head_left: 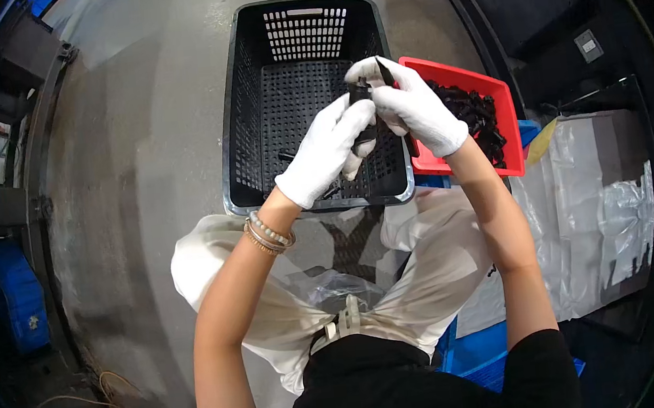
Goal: The person inserts small plastic components into a larger black housing by hand.
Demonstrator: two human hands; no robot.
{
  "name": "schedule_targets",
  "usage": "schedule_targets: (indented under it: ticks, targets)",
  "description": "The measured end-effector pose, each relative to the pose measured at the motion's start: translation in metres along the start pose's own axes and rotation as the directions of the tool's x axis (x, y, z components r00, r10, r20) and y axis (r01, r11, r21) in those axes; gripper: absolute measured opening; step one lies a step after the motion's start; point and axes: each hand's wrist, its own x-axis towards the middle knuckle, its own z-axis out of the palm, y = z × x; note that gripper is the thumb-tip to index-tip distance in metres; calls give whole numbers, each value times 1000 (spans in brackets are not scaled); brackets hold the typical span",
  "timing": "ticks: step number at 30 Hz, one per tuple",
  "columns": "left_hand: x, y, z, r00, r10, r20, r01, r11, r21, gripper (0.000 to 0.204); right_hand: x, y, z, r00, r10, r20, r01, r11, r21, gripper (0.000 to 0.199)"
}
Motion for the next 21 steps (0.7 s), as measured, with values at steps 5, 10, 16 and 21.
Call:
schedule_targets:
  ticks: [5, 10, 16, 21]
  targets:
    - [-5, 0, 2, 952, 208, -225, -262, 932, -250, 19, -11, -13, 12, 993, 2, -115, 27, 967, 255, 26]
    - [-13, 8, 6, 895, 156, -418, -283, 923, -261, 31, -21, -12, 39, 860, -471, -194, 385, 850, -359, 24]
    - [-6, -3, 6, 700, 325, -636, -393, 919, 36, 38, -23, -10, 53, 785, -607, -125, 413, 663, -625, 24]
    - [-7, -1, 8, 645, 364, -672, -375, 917, 136, 40, -25, -11, 54, 794, -594, -127, 402, 670, -624, 25]
